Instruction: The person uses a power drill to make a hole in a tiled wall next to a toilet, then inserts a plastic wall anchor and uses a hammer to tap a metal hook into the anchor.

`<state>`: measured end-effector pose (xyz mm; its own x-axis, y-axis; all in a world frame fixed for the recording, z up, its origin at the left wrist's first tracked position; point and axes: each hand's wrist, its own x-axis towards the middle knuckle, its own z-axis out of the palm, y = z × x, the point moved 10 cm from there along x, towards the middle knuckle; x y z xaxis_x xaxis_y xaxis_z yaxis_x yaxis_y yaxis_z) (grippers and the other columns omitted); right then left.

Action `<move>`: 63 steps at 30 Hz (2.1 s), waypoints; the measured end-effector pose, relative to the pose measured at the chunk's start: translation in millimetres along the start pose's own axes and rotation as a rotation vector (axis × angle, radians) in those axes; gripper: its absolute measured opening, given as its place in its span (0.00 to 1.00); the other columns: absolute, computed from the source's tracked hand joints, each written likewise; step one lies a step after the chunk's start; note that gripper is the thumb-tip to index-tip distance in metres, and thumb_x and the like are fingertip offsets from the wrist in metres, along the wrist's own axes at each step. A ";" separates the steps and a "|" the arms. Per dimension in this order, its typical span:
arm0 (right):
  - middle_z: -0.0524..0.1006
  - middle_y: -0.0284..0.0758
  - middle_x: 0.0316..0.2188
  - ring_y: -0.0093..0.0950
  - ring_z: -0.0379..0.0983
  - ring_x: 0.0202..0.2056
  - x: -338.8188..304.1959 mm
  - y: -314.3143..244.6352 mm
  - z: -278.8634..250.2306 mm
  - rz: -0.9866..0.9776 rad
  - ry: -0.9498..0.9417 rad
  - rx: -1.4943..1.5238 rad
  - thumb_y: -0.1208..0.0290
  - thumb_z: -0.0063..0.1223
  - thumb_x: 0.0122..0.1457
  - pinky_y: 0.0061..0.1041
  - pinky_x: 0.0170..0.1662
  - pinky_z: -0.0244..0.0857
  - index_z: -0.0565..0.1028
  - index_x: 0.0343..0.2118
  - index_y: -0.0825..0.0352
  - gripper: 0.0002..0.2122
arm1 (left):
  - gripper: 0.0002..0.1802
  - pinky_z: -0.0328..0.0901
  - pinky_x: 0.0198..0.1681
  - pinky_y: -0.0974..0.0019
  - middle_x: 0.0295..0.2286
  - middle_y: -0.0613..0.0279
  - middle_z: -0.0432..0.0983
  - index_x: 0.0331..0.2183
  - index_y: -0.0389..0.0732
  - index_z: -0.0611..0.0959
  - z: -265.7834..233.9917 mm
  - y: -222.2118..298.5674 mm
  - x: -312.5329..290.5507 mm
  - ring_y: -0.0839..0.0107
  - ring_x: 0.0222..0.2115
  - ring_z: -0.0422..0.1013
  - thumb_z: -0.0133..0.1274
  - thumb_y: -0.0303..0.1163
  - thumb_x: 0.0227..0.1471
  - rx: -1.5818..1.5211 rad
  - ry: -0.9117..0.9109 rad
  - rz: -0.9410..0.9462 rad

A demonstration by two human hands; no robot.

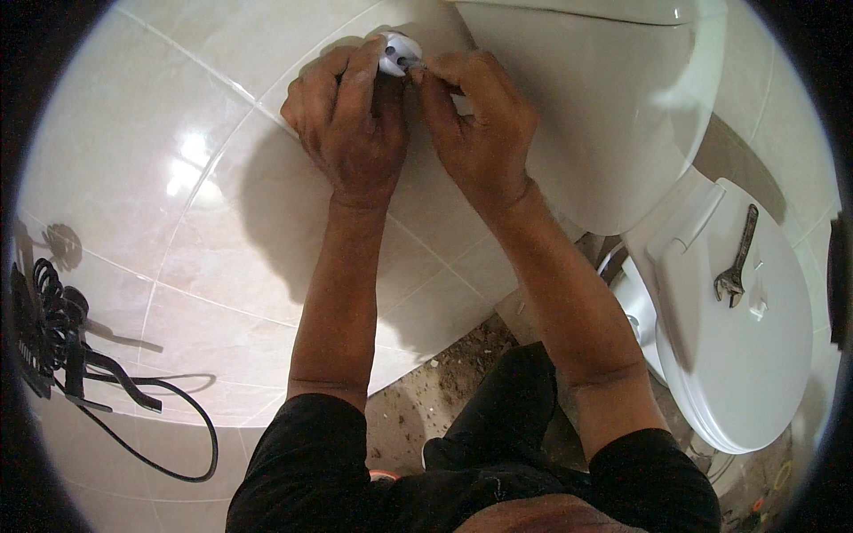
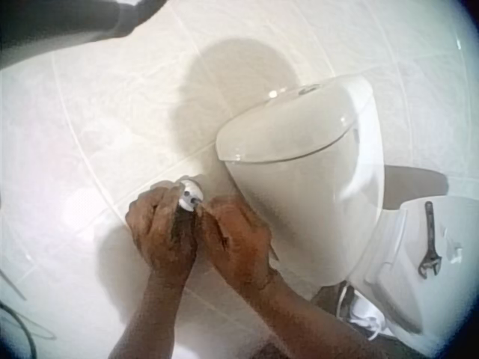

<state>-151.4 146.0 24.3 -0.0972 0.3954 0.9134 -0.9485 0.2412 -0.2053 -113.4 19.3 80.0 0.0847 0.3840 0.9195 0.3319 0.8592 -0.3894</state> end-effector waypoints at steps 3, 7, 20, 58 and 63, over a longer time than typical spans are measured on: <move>0.80 0.38 0.29 0.25 0.79 0.30 4.0 2.5 1.6 0.018 -0.029 -0.001 0.80 0.63 0.54 0.22 0.33 0.73 0.78 0.33 0.69 0.05 | 0.17 0.68 0.42 0.55 0.34 0.54 0.82 0.38 0.43 0.86 0.1 -1.1 -1.0 0.56 0.36 0.77 0.66 0.32 0.42 0.001 0.007 0.002; 0.80 0.37 0.29 0.25 0.79 0.30 2.8 0.3 -2.1 0.010 -0.002 0.011 0.79 0.64 0.54 0.22 0.32 0.72 0.78 0.33 0.68 0.05 | 0.16 0.61 0.43 0.59 0.36 0.63 0.79 0.39 0.47 0.85 3.8 -7.0 -4.4 0.63 0.37 0.73 0.64 0.33 0.45 -0.044 0.014 -0.008; 0.76 0.38 0.27 0.40 0.76 0.29 2.9 -5.7 0.1 0.050 -0.066 -0.021 0.71 0.62 0.50 0.39 0.31 0.72 0.74 0.33 0.63 0.09 | 0.13 0.59 0.42 0.63 0.35 0.68 0.80 0.38 0.49 0.84 3.5 -0.4 -4.8 0.67 0.36 0.73 0.64 0.35 0.46 -0.010 0.056 0.022; 0.81 0.41 0.30 0.29 0.81 0.32 -25.8 64.2 38.8 0.973 -0.214 0.471 0.71 0.63 0.57 0.27 0.40 0.77 0.79 0.35 0.76 0.11 | 0.18 0.58 0.42 0.60 0.35 0.71 0.76 0.42 0.53 0.84 9.3 -9.8 -8.2 0.68 0.36 0.71 0.63 0.34 0.45 0.033 -0.012 -0.017; 0.81 0.41 0.30 0.30 0.81 0.32 -32.5 64.0 44.4 1.097 -0.102 0.649 0.72 0.63 0.56 0.28 0.40 0.77 0.78 0.35 0.76 0.11 | 0.20 0.58 0.42 0.59 0.35 0.70 0.75 0.43 0.53 0.84 15.0 -13.6 -6.4 0.67 0.37 0.71 0.62 0.33 0.44 0.059 -0.098 -0.096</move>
<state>-222.3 109.2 -3.0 -0.9143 0.0353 0.4035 -0.3266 -0.6534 -0.6829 -132.6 10.2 78.6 -0.0384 0.3278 0.9440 0.2783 0.9108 -0.3050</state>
